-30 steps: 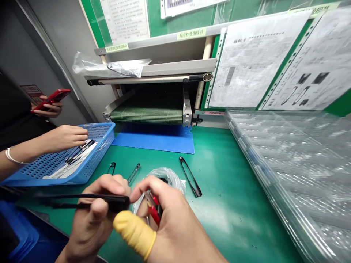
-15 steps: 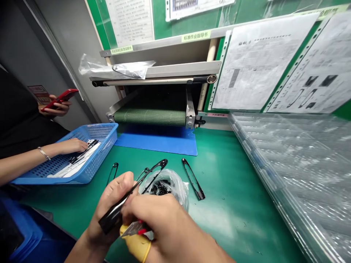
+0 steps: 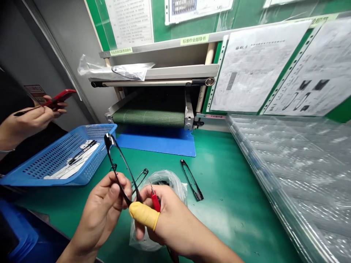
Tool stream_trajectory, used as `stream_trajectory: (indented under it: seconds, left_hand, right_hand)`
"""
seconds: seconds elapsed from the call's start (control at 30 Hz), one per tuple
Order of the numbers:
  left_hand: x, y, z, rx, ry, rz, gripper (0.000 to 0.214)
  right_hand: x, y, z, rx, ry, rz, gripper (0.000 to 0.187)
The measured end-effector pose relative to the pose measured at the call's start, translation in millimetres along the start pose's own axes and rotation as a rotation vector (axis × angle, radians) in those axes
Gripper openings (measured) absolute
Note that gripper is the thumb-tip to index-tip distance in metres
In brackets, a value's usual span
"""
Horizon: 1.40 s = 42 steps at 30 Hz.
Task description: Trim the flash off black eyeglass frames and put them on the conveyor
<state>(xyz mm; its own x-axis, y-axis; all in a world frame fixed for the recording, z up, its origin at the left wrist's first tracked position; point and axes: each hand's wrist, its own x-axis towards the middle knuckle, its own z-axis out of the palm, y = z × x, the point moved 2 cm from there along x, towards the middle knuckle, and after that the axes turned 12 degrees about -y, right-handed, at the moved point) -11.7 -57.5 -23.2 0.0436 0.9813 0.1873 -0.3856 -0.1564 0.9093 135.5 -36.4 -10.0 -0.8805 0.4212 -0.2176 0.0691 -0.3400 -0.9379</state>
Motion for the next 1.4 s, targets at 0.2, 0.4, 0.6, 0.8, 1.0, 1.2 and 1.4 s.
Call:
stream_trajectory:
  seconds: [0.2, 0.4, 0.6, 0.8, 1.0, 1.2, 1.4]
  left_hand:
    - [0.8, 17.2, 0.9, -0.118, -0.043, -0.074, 0.038]
    - [-7.7, 9.4, 15.0, -0.336, -0.176, -0.353, 0.040]
    - [-11.3, 10.2, 25.4, -0.256, -0.208, -0.480, 0.042]
    - [-13.1, 18.1, 29.4, -0.185, -0.116, -0.577, 0.043]
    - [-13.9, 18.4, 30.2, -0.170, -0.090, -0.587, 0.043]
    - [-14.1, 15.6, 26.3, -0.188, -0.100, -0.581, 0.042]
    - [-14.5, 7.0, 21.4, -0.250, -0.110, -0.489, 0.041]
  right_hand:
    - [-13.8, -8.9, 4.9, -0.425, 0.052, -0.119, 0.029]
    - [-29.1, -7.5, 17.5, -1.316, 0.236, -0.295, 0.010]
    - [-31.5, -3.6, 27.5, -1.564, 0.250, -0.231, 0.019]
    - [-28.5, -0.3, 25.5, -1.611, 0.269, -0.211, 0.018]
    - [-29.6, 1.8, 26.9, -1.608, 0.275, -0.221, 0.021]
    - [-26.0, 9.0, 25.6, -1.505, 0.276, -0.205, 0.019]
    - [-21.0, 14.1, 25.3, -1.393, 0.269, -0.181, 0.018]
